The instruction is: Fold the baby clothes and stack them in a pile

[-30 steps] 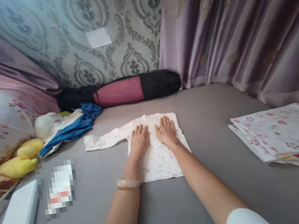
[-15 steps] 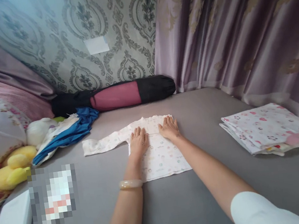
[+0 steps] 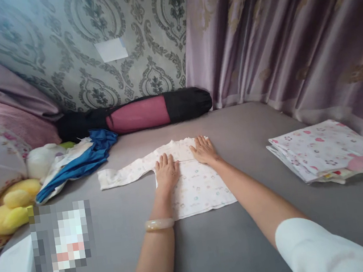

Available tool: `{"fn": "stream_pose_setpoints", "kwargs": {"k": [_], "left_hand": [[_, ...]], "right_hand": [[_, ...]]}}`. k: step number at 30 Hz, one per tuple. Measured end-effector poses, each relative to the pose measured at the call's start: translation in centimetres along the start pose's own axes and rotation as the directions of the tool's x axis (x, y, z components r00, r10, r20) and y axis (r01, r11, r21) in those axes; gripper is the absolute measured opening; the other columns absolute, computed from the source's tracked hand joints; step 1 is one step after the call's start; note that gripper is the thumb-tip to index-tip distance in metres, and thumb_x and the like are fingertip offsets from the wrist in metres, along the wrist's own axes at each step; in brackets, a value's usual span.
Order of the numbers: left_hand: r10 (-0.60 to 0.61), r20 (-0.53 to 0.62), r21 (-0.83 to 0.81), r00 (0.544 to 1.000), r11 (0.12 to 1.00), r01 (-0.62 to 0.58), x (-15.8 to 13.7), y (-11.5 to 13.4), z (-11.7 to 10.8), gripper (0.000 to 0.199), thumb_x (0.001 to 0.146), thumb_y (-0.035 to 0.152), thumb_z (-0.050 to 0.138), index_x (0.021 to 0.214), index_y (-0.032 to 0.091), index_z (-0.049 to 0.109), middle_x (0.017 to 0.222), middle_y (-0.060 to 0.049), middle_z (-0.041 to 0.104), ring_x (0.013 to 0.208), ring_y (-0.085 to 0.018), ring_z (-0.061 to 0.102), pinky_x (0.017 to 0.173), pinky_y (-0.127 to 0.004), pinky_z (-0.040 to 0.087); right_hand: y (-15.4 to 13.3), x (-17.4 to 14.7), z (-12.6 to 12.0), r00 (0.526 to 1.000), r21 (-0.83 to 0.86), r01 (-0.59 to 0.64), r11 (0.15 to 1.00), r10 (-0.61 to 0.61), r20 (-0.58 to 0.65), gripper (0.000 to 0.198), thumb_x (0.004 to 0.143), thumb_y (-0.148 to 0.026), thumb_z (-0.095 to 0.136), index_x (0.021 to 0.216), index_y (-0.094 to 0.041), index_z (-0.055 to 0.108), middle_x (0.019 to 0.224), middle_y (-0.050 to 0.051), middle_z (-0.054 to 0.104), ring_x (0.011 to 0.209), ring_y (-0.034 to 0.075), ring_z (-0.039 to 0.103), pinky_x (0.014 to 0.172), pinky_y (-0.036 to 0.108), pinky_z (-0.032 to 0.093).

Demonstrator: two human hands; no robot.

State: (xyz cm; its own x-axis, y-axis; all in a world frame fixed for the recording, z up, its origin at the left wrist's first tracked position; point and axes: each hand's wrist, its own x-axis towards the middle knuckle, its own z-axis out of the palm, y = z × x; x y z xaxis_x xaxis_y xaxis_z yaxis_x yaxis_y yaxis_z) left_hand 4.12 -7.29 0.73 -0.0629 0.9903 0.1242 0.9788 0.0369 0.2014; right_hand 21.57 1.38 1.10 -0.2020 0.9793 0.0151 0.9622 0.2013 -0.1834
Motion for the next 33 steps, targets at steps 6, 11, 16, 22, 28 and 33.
{"fn": "stream_pose_setpoints", "kwargs": {"k": [6, 11, 16, 22, 28, 33], "left_hand": [[-0.038, -0.025, -0.010, 0.999, 0.999, 0.038, -0.3, -0.1, -0.3, 0.057, 0.099, 0.039, 0.028, 0.146, 0.008, 0.037, 0.155, -0.018, 0.031, 0.145, -0.030, 0.025, 0.118, -0.047, 0.020], [-0.050, -0.006, 0.042, 0.999, 0.998, 0.050, -0.4, -0.2, 0.0, 0.060, 0.099, 0.041, 0.026, 0.146, 0.005, 0.036, 0.154, -0.018, 0.032, 0.145, -0.029, 0.026, 0.118, -0.045, 0.019], [-0.049, 0.006, 0.046, 0.999, 0.998, 0.048, -0.3, -0.3, 0.3, 0.062, 0.098, 0.043, 0.026, 0.147, 0.006, 0.035, 0.155, -0.019, 0.030, 0.145, -0.029, 0.024, 0.118, -0.046, 0.019], [-0.048, -0.029, -0.081, 0.998, 0.996, 0.046, 0.0, -0.5, 0.2, 0.061, 0.096, 0.042, 0.033, 0.144, 0.005, 0.037, 0.152, -0.020, 0.035, 0.144, -0.032, 0.027, 0.117, -0.048, 0.022], [-0.105, -0.169, -0.403, 0.980, 0.915, 0.029, 0.7, -1.7, -0.5, 0.056, 0.092, 0.033, 0.044, 0.140, 0.006, 0.040, 0.145, -0.021, 0.046, 0.136, -0.027, 0.042, 0.112, -0.041, 0.035], [-0.337, -0.126, -0.718, 0.933, 0.680, 0.149, 1.3, -3.8, -2.5, 0.044, 0.090, 0.029, 0.050, 0.130, 0.012, 0.051, 0.129, -0.018, 0.061, 0.119, -0.025, 0.058, 0.100, -0.040, 0.047]], "right_hand": [[0.7, -0.2, -0.9, 1.000, 0.019, -0.017, 1.000, 0.016, 0.025, 0.069, 0.098, -0.045, 0.013, 0.151, -0.001, 0.022, 0.160, 0.016, 0.013, 0.148, 0.025, 0.008, 0.119, 0.040, 0.006], [1.4, -1.1, -0.5, 0.994, -0.003, -0.101, 0.995, 0.101, -0.033, 0.071, 0.098, -0.046, 0.017, 0.150, 0.002, 0.023, 0.159, 0.020, 0.018, 0.146, 0.028, 0.016, 0.118, 0.040, 0.013], [1.6, -1.4, -0.3, 0.994, -0.024, -0.098, 0.995, 0.097, -0.043, 0.071, 0.098, -0.046, 0.018, 0.150, 0.003, 0.023, 0.158, 0.020, 0.019, 0.146, 0.028, 0.018, 0.117, 0.039, 0.015], [-0.4, -1.1, -1.2, 0.996, -0.051, -0.086, 0.995, 0.085, -0.032, 0.062, 0.097, -0.036, 0.024, 0.149, -0.001, 0.028, 0.159, 0.019, 0.019, 0.147, 0.029, 0.013, 0.118, 0.048, 0.005], [-4.7, 0.1, 0.0, 0.999, 0.043, -0.030, 0.999, 0.032, -0.036, 0.064, 0.098, -0.038, 0.022, 0.150, -0.001, 0.024, 0.159, 0.018, 0.018, 0.147, 0.027, 0.013, 0.118, 0.044, 0.008], [-5.2, 0.7, 1.0, 0.997, 0.033, -0.052, 0.998, 0.054, -0.050, 0.067, 0.099, -0.042, 0.020, 0.150, 0.001, 0.025, 0.159, 0.017, 0.020, 0.147, 0.027, 0.012, 0.118, 0.044, 0.006]]}}
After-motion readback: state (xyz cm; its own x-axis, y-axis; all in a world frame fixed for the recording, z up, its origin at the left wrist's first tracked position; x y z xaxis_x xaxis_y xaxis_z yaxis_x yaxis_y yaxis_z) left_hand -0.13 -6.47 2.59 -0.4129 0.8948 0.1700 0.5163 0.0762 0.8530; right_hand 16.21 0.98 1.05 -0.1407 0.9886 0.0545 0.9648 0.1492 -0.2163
